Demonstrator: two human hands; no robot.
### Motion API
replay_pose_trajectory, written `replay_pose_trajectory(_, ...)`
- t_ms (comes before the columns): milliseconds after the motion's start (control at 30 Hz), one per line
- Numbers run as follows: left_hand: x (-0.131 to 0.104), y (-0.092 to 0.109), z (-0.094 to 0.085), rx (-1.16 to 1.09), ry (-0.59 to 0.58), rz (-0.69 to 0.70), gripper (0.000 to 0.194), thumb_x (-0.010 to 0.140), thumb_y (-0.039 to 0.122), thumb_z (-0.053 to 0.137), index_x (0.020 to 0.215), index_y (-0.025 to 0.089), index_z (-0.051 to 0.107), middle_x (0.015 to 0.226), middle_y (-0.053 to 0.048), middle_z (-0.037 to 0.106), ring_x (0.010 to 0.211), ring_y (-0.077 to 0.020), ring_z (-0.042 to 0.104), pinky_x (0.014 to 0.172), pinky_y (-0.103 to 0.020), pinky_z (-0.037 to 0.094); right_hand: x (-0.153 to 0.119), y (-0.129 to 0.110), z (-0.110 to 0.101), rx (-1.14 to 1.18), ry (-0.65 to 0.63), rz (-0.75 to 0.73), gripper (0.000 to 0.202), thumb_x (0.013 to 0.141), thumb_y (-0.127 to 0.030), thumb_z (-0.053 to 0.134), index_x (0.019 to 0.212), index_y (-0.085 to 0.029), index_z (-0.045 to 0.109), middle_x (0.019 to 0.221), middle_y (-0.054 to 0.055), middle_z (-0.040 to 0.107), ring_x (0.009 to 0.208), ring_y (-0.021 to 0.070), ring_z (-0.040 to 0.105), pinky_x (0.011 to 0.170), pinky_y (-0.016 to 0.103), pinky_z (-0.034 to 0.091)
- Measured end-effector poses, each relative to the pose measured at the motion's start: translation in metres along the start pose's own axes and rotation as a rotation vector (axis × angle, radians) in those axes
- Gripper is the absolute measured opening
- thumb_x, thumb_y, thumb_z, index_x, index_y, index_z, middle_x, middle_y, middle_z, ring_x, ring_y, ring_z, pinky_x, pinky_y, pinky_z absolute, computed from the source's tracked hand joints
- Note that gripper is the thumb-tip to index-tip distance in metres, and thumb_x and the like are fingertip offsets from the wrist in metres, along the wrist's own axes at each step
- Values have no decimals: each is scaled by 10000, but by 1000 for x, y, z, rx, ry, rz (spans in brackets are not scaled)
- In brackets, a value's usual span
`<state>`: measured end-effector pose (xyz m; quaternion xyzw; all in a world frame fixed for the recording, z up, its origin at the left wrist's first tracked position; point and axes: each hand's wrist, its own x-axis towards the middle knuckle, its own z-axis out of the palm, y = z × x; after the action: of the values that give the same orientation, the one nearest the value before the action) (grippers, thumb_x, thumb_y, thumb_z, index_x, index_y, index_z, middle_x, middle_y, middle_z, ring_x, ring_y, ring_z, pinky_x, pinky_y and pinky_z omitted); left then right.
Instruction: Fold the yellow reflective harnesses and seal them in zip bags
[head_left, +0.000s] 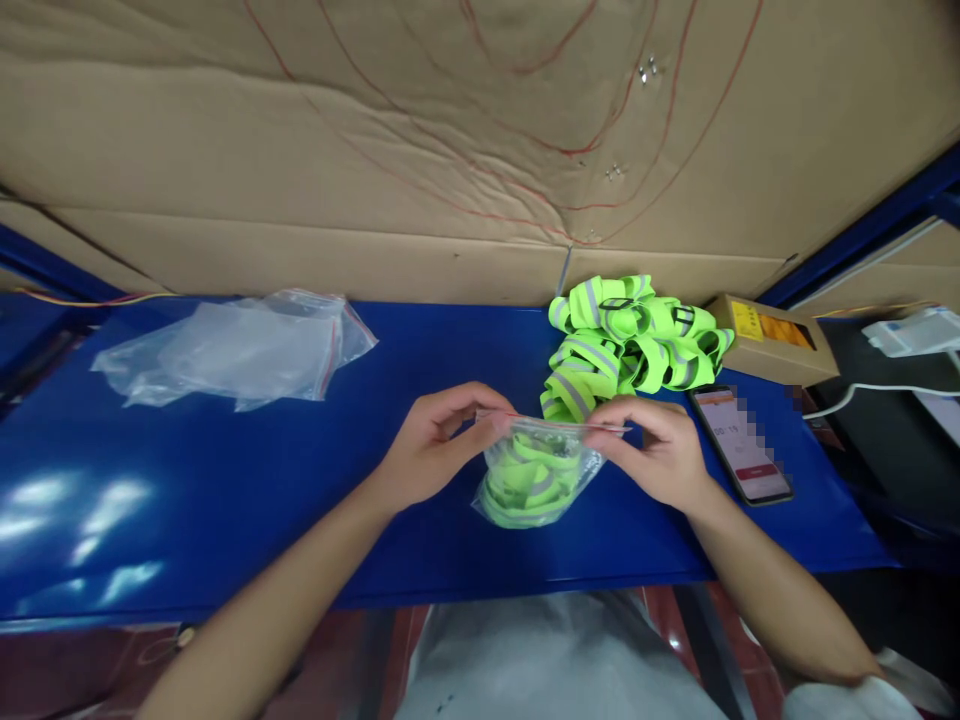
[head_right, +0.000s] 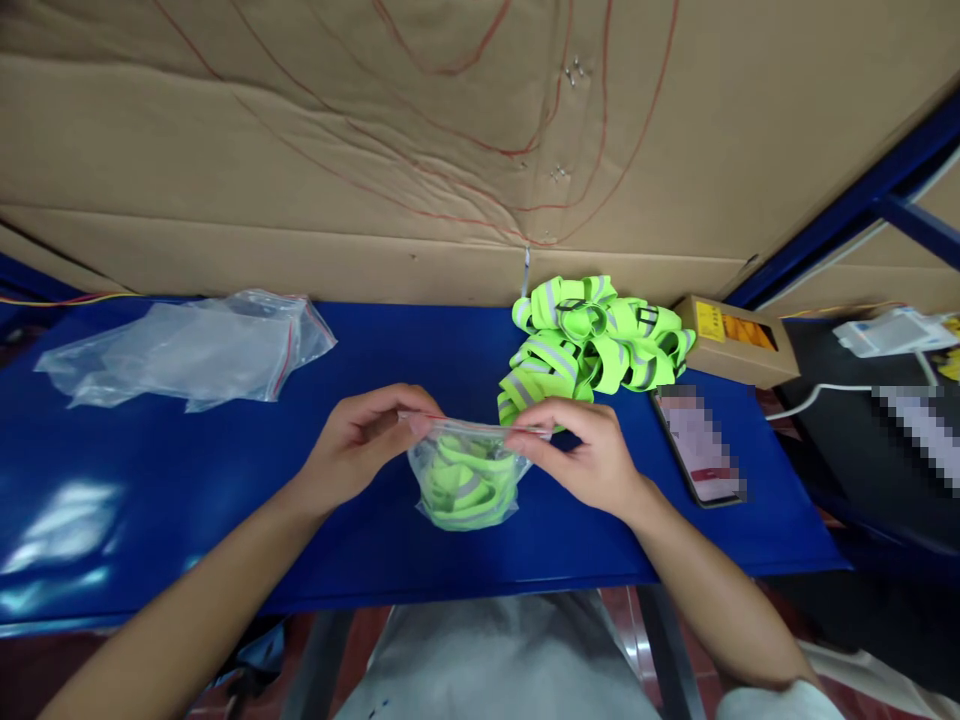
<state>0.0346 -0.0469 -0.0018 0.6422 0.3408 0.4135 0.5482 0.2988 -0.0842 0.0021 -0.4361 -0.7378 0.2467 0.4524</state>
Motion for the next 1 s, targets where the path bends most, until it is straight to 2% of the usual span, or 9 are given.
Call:
replay_pose_trajectory(133, -4, -3, 3, 48, 39, 43, 165, 891, 370, 760, 921, 210, 786, 845, -43, 749, 737, -161, 661, 694, -258, 516, -4, -3, 2, -13, 22, -29, 244, 951, -324, 688, 732, -217, 685, 633, -5, 695, 541, 131, 624, 526, 258, 483)
replay_pose_trajectory(233, -5, -3, 5, 119, 69, 68, 136, 883, 340, 771, 937, 217, 793, 858, -40, 762, 746, -164, 680, 685, -250, 522, -6, -2, 3, -46, 31, -41, 291, 989, -296, 632, 710, -216, 657, 586, -20, 648, 500, 118, 594, 499, 255, 453)
replay_pose_trajectory(300, -6, -2, 4, 210, 76, 105, 122, 898, 314, 754, 972, 228, 799, 890, -39, 776, 768, -164, 695, 698, -244, 526, -6, -2, 2, -99, 56, -64, 221, 980, -272, 651, 767, -225, 687, 645, -14, 691, 552, 130, 638, 542, 260, 488)
replay_pose_trajectory(367, -6, 0, 4, 310, 84, 168, 134, 919, 285, 727, 1022, 246, 803, 925, -34, 787, 789, -163, 708, 730, -246, 531, -5, -1, 1, -171, 85, -99, 60, 956, -258, 693, 919, -244, 739, 796, 11, 765, 670, 163, 704, 635, 287, 548)
replay_pose_trajectory(467, -8, 1, 1, 408, 93, 239, 175, 943, 264, 689, 1078, 265, 800, 953, -30, 796, 812, -173, 723, 774, -260, 537, -3, 1, -1, -248, 65, -200, 227, 934, -210, 720, 1147, -286, 746, 1001, 36, 799, 833, 204, 749, 768, 344, 592)
replay_pose_trajectory(600, -10, -3, 0, 458, 106, 275, 183, 945, 237, 671, 1082, 254, 793, 975, -40, 799, 846, -190, 736, 795, -270, 544, -4, 6, -2, -378, 110, -391, 352, 890, -126, 747, 1186, -316, 741, 1000, 37, 783, 877, 214, 733, 795, 372, 590)
replay_pose_trajectory(733, -9, -5, 2, 421, 59, 393, 191, 937, 134, 646, 1069, 221, 753, 986, -58, 775, 889, -176, 721, 830, -266, 542, -7, 6, 2, -540, 181, -490, 333, 885, -130, 745, 1135, -348, 720, 970, 18, 757, 928, 224, 704, 826, 401, 550)
replay_pose_trajectory(867, -6, -3, 6, 430, -18, 515, 215, 892, 163, 727, 1106, 174, 710, 1111, -108, 701, 1045, -196, 673, 936, -313, 541, -8, 6, 8, -468, 122, -471, 267, 920, -113, 683, 1125, -277, 633, 1007, 27, 728, 952, 210, 684, 841, 402, 517)
replay_pose_trajectory(1000, -4, -6, 10, 393, -30, 504, 197, 916, 137, 713, 1108, 181, 717, 1087, -81, 677, 1008, -158, 662, 901, -282, 548, -8, 5, 12, -349, 68, -443, 244, 918, -52, 644, 1070, -226, 570, 985, 40, 708, 940, 198, 672, 838, 390, 495)
